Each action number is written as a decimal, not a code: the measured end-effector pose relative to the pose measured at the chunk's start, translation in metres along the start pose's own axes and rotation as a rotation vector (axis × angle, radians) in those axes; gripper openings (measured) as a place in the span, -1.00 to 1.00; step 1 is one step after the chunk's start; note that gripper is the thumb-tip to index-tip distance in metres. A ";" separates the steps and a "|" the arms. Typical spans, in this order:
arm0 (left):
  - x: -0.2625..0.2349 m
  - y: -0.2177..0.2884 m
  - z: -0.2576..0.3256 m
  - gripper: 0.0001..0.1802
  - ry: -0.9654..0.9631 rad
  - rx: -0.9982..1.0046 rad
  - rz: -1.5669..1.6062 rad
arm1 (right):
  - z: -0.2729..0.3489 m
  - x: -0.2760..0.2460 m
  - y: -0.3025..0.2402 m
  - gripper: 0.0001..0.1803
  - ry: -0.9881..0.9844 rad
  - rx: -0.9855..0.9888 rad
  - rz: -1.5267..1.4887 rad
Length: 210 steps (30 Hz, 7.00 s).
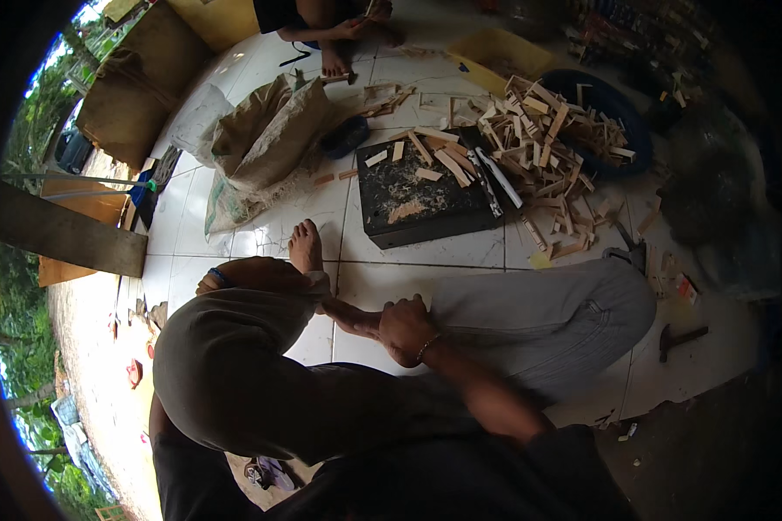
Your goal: The person sits on the floor and uses a small hammer and chisel to carve and shape small wooden pieces. They repeatedly position the chisel on the wood and strike it with the hammer, then inspect the carved piece before continuing.
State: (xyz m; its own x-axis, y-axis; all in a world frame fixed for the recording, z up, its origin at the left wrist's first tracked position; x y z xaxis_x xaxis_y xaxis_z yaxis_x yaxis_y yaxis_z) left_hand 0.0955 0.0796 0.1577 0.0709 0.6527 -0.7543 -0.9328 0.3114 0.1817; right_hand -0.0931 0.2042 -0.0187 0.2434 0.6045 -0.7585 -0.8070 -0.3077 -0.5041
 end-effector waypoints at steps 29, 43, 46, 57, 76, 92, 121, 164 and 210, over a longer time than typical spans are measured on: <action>-0.040 -0.036 -0.152 -0.44 0.056 0.311 0.006 | 0.098 -0.091 0.298 -0.68 0.364 0.818 -0.037; -0.036 0.085 -0.242 -0.70 0.664 0.956 -0.441 | -0.005 -0.198 0.173 -0.75 0.942 0.283 -0.065; -0.023 0.106 -0.260 -0.65 0.677 0.943 -0.398 | -0.007 -0.191 0.181 -0.76 0.952 0.296 -0.109; -0.018 0.078 -0.242 -0.49 0.717 1.008 -0.304 | -0.003 -0.181 0.168 -0.82 1.011 0.262 -0.150; -0.026 0.006 -0.237 -0.35 0.151 0.442 1.026 | -0.089 -0.237 0.153 -0.81 0.732 -0.199 -0.252; -0.011 0.015 -0.239 -0.54 0.026 0.427 1.062 | -0.076 -0.181 0.094 -0.77 1.128 -0.021 -0.770; -0.013 0.028 -0.226 -0.58 -0.373 0.527 1.087 | -0.053 -0.183 0.114 -0.24 0.793 -0.172 -0.793; -0.020 0.186 -0.287 -0.68 0.658 1.155 -0.602 | 0.043 -0.127 0.122 -0.61 1.113 0.247 -0.508; -0.021 0.051 -0.223 -0.67 0.278 0.974 0.538 | -0.024 -0.165 0.074 -0.78 0.997 0.254 -1.449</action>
State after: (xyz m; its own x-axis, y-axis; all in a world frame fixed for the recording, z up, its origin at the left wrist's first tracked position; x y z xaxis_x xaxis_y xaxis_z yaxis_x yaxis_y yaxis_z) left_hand -0.0320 -0.0724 0.0421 -0.4478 0.7254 -0.5227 -0.1409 0.5201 0.8424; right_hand -0.1801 0.0640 0.0587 0.8932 -0.4001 0.2053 0.2981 0.1850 -0.9364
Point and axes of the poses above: each hand's wrist, its own z-axis away from the middle knuckle, its own x-axis out of the palm, y = z × x, the point moved 3 cm from there along -z, towards the middle knuckle, and after that the axes turned 14 degrees about -z, right-handed, at the moved point
